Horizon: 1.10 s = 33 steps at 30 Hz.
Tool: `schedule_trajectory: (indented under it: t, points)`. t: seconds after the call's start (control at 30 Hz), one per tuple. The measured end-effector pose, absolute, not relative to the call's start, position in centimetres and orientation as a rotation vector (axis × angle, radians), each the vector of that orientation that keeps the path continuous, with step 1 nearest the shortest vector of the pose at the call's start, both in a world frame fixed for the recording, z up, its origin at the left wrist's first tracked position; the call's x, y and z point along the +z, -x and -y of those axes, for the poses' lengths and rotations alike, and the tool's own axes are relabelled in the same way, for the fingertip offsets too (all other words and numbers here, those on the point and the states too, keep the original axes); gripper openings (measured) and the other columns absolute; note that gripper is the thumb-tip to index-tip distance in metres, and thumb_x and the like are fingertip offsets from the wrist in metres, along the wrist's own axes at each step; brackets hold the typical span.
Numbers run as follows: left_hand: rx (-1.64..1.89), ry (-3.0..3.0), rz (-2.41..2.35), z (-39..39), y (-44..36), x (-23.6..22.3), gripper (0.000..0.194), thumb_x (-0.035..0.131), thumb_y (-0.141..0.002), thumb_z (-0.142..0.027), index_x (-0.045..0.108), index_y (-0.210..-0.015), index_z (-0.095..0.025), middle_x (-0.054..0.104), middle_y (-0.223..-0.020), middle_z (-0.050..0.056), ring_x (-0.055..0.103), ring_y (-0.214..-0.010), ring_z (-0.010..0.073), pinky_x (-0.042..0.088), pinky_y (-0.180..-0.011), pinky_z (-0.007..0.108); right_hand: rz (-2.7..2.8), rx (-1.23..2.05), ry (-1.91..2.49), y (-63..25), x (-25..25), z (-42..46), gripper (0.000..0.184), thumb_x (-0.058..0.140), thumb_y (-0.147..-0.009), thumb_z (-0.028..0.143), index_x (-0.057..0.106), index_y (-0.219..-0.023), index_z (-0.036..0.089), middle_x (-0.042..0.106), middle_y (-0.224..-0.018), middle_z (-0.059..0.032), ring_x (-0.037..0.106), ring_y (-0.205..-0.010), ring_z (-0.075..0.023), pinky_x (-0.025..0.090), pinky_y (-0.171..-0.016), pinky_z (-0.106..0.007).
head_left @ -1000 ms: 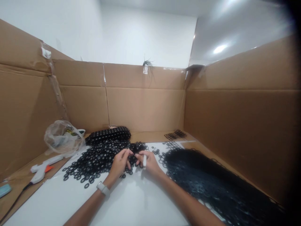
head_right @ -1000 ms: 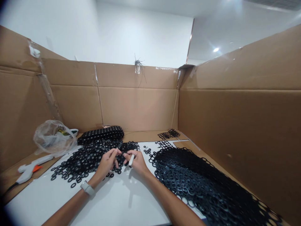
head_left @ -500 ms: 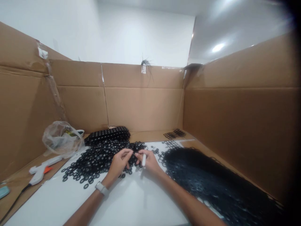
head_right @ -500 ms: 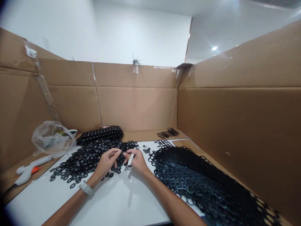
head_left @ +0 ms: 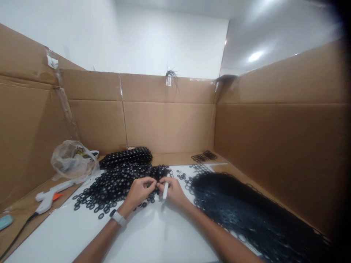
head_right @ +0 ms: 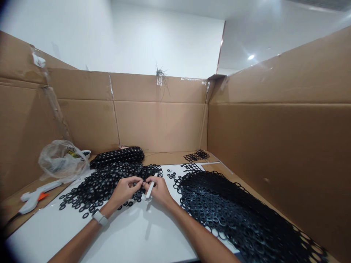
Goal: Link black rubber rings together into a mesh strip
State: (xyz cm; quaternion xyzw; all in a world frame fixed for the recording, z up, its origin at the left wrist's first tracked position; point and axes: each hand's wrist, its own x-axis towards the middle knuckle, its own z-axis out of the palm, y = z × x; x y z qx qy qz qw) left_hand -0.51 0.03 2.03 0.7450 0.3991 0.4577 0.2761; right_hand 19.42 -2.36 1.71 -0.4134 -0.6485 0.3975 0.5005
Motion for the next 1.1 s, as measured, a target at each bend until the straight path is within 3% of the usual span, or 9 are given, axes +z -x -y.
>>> schedule_trajectory:
  t: [0.07,0.27,0.5,0.6,0.73,0.83,1.1]
  points:
    - [1.223,-2.045,-1.068,-0.1,0.6,2.1,0.023,0.069,-0.093,-0.038,0.085,-0.087,-0.023,0.084,-0.092,0.004,0.074,-0.079,0.0210,0.055,-0.073,0.028,1.576,0.953,1.003,-19.4,1.8,2.5,0.028,0.075,-0.089,0.045,0.076,-0.088,0.017,0.069,-0.067,-0.0029,0.064,-0.060,-0.0183,0.048,-0.056,-0.026]
    - [1.195,-2.050,-1.064,-0.1,0.7,2.2,0.019,0.067,-0.089,-0.031,0.083,-0.081,-0.024,0.082,-0.086,0.003,0.074,-0.080,0.0214,0.053,-0.075,0.028,1.601,0.925,1.005,-19.2,2.1,2.8,0.023,0.075,-0.086,0.040,0.076,-0.080,0.018,0.067,-0.065,-0.0019,0.061,-0.061,-0.0178,0.047,-0.059,-0.026]
    - [1.245,-1.886,-1.054,-0.6,0.7,2.5,0.024,0.065,-0.085,-0.037,0.081,-0.080,-0.020,0.083,-0.087,0.006,0.075,-0.082,0.0232,0.057,-0.077,0.030,1.580,0.934,1.013,-18.8,2.3,3.1,0.022,0.072,-0.092,0.039,0.080,-0.092,0.018,0.067,-0.068,-0.0024,0.061,-0.061,-0.0184,0.047,-0.059,-0.028]
    - [1.258,-1.810,-1.063,-1.3,1.1,2.4,0.026,0.066,-0.082,-0.040,0.081,-0.078,-0.019,0.081,-0.082,0.006,0.071,-0.071,0.0203,0.055,-0.066,0.028,1.625,0.822,0.993,-18.8,2.5,3.1,0.021,0.074,-0.091,0.038,0.080,-0.089,0.018,0.071,-0.077,-0.0043,0.062,-0.068,-0.0192,0.047,-0.066,-0.030]
    - [1.252,-1.727,-1.095,-2.0,1.8,2.1,0.033,0.066,-0.085,-0.045,0.081,-0.082,-0.016,0.078,-0.077,0.006,0.051,-0.046,0.0114,0.035,-0.042,0.023,1.642,0.839,0.984,-19.1,2.7,3.1,0.022,0.073,-0.092,0.039,0.080,-0.090,0.018,0.072,-0.079,-0.0042,0.061,-0.070,-0.0196,0.045,-0.065,-0.030]
    - [1.264,-1.682,-1.108,-2.2,2.1,2.1,0.038,0.066,-0.086,-0.050,0.081,-0.085,-0.015,0.080,-0.083,0.008,0.046,-0.043,0.0088,0.031,-0.041,0.022,1.663,0.822,1.003,-19.2,2.8,3.3,0.022,0.072,-0.093,0.037,0.082,-0.093,0.018,0.074,-0.081,-0.0048,0.062,-0.072,-0.0200,0.045,-0.067,-0.030]
    - [1.317,-1.653,-1.124,-2.2,2.0,2.4,0.038,0.070,-0.083,-0.053,0.080,-0.080,-0.016,0.082,-0.085,0.010,0.050,-0.046,0.0104,0.037,-0.044,0.023,1.677,0.782,0.990,-19.1,3.1,3.3,0.022,0.071,-0.093,0.034,0.084,-0.094,0.017,0.074,-0.082,-0.0047,0.060,-0.074,-0.0186,0.043,-0.069,-0.029]
